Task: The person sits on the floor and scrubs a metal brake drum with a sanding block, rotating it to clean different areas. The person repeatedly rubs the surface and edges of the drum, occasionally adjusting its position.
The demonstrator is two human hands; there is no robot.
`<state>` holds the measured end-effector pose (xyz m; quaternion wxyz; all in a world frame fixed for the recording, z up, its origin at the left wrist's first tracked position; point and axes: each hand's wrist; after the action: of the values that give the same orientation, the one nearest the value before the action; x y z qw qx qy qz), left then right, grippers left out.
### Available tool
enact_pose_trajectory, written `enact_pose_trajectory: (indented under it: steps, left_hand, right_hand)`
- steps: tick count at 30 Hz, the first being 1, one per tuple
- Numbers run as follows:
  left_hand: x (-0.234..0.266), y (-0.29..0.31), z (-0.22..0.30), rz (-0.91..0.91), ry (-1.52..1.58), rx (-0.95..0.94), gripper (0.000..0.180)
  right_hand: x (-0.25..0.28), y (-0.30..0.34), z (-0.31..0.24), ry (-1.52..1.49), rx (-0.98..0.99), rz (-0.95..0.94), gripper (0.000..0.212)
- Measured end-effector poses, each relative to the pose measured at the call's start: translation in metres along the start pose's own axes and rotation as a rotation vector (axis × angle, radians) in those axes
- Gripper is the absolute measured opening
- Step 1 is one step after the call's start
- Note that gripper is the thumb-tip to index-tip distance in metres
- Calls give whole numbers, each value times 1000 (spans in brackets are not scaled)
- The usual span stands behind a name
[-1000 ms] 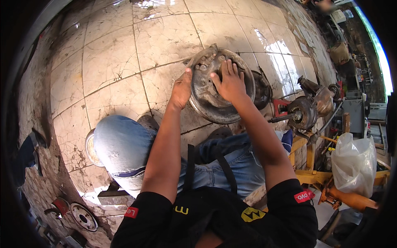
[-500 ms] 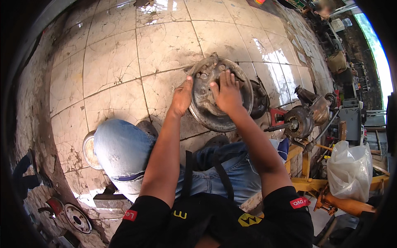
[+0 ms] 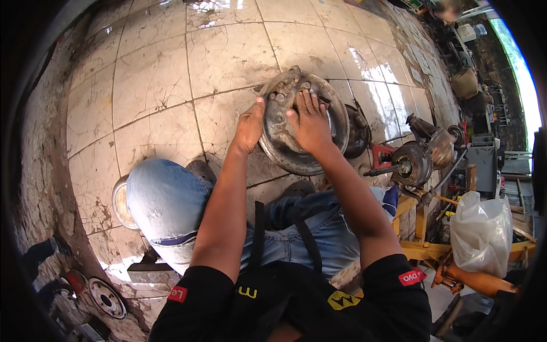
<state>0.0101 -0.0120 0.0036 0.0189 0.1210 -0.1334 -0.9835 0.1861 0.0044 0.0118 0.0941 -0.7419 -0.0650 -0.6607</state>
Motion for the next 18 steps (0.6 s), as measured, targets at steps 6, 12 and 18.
enact_pose_trajectory:
  steps: [6, 12, 18]
  left_hand:
    - [0, 5, 7, -11, 27, 42, 76]
    - [5, -3, -9, -16, 17, 5, 81]
    - [5, -7, -12, 77, -41, -8, 82]
  right_hand:
    - [3, 1, 8, -99, 7, -17, 72]
    - [1, 6, 1, -64, 71, 15, 68]
    - [1, 10, -19, -140, 90, 42, 65]
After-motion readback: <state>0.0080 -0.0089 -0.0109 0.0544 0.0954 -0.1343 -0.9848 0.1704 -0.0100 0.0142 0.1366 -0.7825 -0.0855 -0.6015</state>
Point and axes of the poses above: each hand's wrist, its own y-axis away from the middle knuckle, its own x-axis out of the back of the hand, z = x × y, and after that the axes turned 8 degrees about -x, right-handed
